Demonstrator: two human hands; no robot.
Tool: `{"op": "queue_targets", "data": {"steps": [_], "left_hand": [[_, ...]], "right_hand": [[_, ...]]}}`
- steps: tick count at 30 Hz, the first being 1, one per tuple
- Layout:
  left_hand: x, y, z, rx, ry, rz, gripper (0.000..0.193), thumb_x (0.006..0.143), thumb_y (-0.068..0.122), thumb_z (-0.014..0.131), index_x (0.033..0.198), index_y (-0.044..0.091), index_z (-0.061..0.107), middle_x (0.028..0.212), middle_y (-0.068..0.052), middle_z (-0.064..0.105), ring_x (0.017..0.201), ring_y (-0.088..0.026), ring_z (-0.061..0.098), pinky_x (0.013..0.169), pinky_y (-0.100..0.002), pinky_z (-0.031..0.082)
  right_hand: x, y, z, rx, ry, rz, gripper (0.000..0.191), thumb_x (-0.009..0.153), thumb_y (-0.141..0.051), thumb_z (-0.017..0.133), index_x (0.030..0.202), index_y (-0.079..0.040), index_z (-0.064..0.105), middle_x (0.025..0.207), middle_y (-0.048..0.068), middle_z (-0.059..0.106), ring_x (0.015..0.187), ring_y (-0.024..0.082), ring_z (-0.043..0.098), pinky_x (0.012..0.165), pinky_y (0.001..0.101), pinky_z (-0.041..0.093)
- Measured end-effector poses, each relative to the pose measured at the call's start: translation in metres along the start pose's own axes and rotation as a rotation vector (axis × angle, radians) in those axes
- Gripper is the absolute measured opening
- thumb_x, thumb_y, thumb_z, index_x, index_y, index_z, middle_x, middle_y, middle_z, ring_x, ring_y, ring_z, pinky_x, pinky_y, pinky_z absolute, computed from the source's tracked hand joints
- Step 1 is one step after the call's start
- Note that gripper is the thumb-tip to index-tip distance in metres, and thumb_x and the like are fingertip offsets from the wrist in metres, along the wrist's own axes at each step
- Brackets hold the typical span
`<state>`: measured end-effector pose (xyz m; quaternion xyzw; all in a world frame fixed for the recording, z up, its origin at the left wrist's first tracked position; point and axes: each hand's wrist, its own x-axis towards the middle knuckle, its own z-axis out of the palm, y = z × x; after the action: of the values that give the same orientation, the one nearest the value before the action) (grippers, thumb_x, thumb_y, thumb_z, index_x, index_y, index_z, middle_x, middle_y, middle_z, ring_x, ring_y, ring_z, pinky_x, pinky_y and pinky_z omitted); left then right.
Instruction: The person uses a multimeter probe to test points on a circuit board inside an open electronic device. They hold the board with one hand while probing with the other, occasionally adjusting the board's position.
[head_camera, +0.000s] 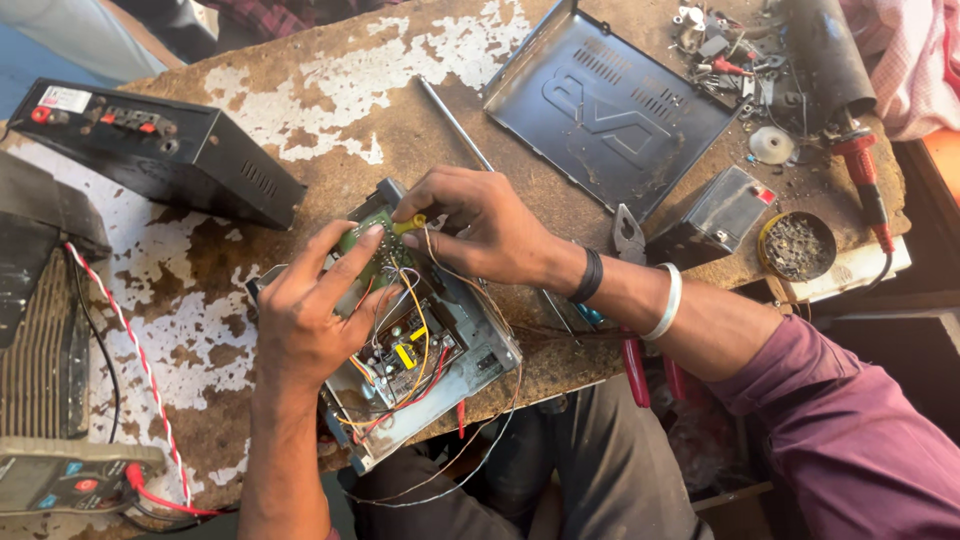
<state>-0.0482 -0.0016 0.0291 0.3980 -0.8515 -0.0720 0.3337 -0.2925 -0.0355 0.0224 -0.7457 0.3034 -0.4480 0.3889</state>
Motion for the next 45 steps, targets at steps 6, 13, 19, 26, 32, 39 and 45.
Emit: {"op": "queue_targets", "data": {"steps": [6, 13, 19, 26, 32, 39, 45], "left_hand": [[-0.002, 0.000, 0.002, 0.064, 0.003, 0.003, 0.051, 0.079, 0.024, 0.086, 0.127, 0.015, 0.073, 0.129, -0.015, 0.068, 0.100, -0.034, 0.073, 0.083, -0.042, 0.059], [-0.003, 0.001, 0.007, 0.061, 0.003, -0.025, 0.053, 0.081, 0.028, 0.086, 0.129, 0.012, 0.073, 0.128, -0.016, 0.069, 0.098, -0.034, 0.074, 0.081, -0.042, 0.060], [-0.004, 0.000, 0.008, 0.084, -0.006, -0.023, 0.054, 0.079, 0.032, 0.087, 0.127, 0.012, 0.073, 0.127, -0.017, 0.070, 0.095, -0.032, 0.075, 0.079, -0.040, 0.061], [-0.004, 0.003, 0.004, 0.061, 0.001, -0.074, 0.056, 0.074, 0.029, 0.089, 0.125, 0.013, 0.073, 0.127, -0.014, 0.070, 0.093, -0.030, 0.075, 0.076, -0.039, 0.060], [0.000, 0.004, 0.002, 0.051, 0.002, -0.030, 0.055, 0.077, 0.031, 0.088, 0.127, 0.013, 0.072, 0.126, -0.014, 0.070, 0.096, -0.031, 0.075, 0.077, -0.039, 0.060], [-0.007, 0.001, 0.005, 0.087, -0.029, -0.086, 0.053, 0.075, 0.030, 0.087, 0.124, 0.013, 0.075, 0.124, -0.015, 0.072, 0.088, -0.029, 0.074, 0.074, -0.040, 0.060], [-0.008, 0.006, 0.006, 0.091, -0.011, -0.099, 0.053, 0.084, 0.032, 0.087, 0.131, 0.011, 0.073, 0.126, -0.014, 0.071, 0.090, -0.026, 0.075, 0.075, -0.036, 0.059]], "right_hand": [[-0.002, 0.002, 0.001, 0.101, 0.013, 0.018, 0.018, 0.095, -0.004, 0.075, 0.110, -0.003, 0.067, 0.109, 0.006, 0.070, 0.099, 0.013, 0.074, 0.081, 0.0267, 0.065], [-0.005, 0.002, -0.003, -0.009, 0.023, -0.030, 0.020, 0.093, -0.007, 0.077, 0.111, -0.006, 0.070, 0.108, 0.005, 0.072, 0.097, 0.015, 0.074, 0.077, 0.0267, 0.064], [-0.005, 0.002, -0.004, 0.000, 0.015, -0.024, 0.021, 0.093, -0.008, 0.078, 0.112, -0.006, 0.070, 0.109, 0.005, 0.071, 0.099, 0.016, 0.074, 0.077, 0.0269, 0.065], [-0.001, -0.003, -0.005, -0.012, -0.002, 0.012, 0.020, 0.091, -0.006, 0.077, 0.110, -0.006, 0.069, 0.108, 0.005, 0.071, 0.095, 0.014, 0.074, 0.074, 0.0260, 0.065], [0.000, -0.008, -0.006, -0.014, -0.017, 0.016, 0.018, 0.092, -0.007, 0.077, 0.109, -0.006, 0.070, 0.107, 0.005, 0.071, 0.094, 0.014, 0.074, 0.073, 0.0253, 0.065], [-0.005, -0.007, -0.007, 0.006, -0.033, -0.015, 0.024, 0.092, -0.006, 0.076, 0.115, -0.007, 0.069, 0.110, 0.006, 0.069, 0.100, 0.018, 0.074, 0.079, 0.0271, 0.067], [-0.009, 0.000, -0.006, 0.029, -0.002, -0.019, 0.024, 0.093, -0.010, 0.077, 0.116, -0.008, 0.069, 0.109, 0.006, 0.070, 0.098, 0.017, 0.075, 0.081, 0.0293, 0.066]]}}
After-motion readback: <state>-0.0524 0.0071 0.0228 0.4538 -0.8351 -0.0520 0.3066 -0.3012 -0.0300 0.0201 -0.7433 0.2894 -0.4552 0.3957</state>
